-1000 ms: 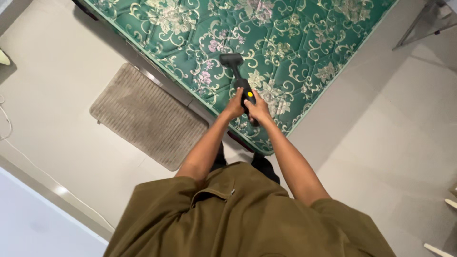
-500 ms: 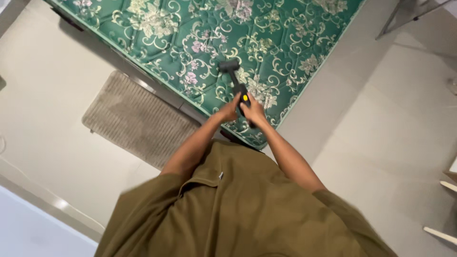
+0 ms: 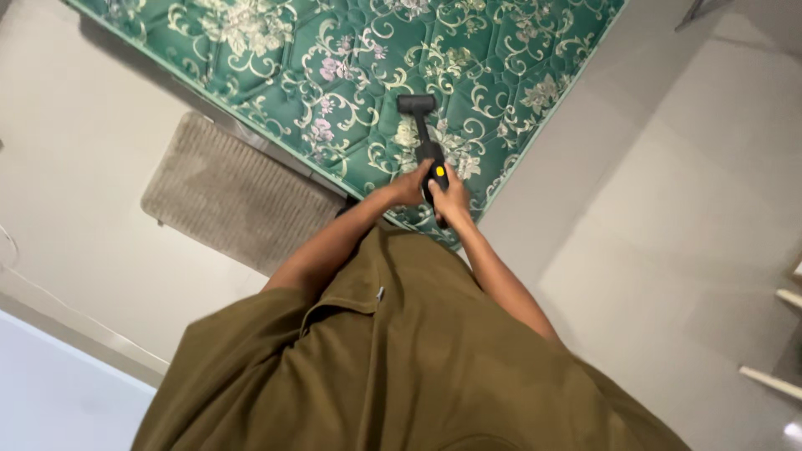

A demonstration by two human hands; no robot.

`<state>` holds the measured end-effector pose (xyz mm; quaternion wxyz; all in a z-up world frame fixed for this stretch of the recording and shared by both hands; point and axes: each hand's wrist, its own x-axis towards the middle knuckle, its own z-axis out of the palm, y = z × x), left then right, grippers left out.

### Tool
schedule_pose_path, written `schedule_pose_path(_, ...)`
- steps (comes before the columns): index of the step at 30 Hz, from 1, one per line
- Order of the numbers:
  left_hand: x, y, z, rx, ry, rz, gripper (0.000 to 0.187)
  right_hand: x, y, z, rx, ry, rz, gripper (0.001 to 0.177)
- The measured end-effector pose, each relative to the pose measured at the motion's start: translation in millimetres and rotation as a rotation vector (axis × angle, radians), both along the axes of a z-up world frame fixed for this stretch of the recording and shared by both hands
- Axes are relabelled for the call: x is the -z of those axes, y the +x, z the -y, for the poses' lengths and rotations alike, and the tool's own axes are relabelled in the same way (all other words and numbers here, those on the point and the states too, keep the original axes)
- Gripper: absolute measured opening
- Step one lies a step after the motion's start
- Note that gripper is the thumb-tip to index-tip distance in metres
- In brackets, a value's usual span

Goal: The person uses a handheld vacuum cleaner to clean a green floral-patterned mattress. They move the vacuum head back and forth across the mattress surface, covering different sections systematically.

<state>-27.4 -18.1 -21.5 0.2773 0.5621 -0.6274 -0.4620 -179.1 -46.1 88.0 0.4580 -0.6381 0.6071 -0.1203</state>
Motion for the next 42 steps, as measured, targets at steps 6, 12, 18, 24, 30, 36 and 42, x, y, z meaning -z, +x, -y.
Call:
schedule_pose_path(6,-15,101,112,-0.053,-0.118,0.170,0.105,36,110,103,0.138,-0.002,0.195,0.067)
schedule_pose_path(12,-13,134,148,0.228,0.073,0.252,0.105,2,113,122,0.141,0.069,0.316,0.067)
schedule_pose_path(18,0,126,103,0.496,0.057,0.131,0.107,-63,79,58,0.113,0.186,0.062,0.073)
schedule_pose_path(24,2,136,148,0.506,-0.078,0.126,0.109,-46,103,94,0.106,0.170,0.057,0.069)
schedule_pose_path(30,-13,158,232,0.262,0.026,0.303,0.100,3,154,181,0.187,0.074,0.070,0.068)
schedule_pose_path(36,-4,150,205,0.386,-0.012,0.227,0.089,-35,126,131,0.201,0.150,0.187,0.066)
schedule_pose_path(42,5,134,177,0.352,0.119,0.075,0.095,-36,138,117,0.266,0.160,0.072,0.064)
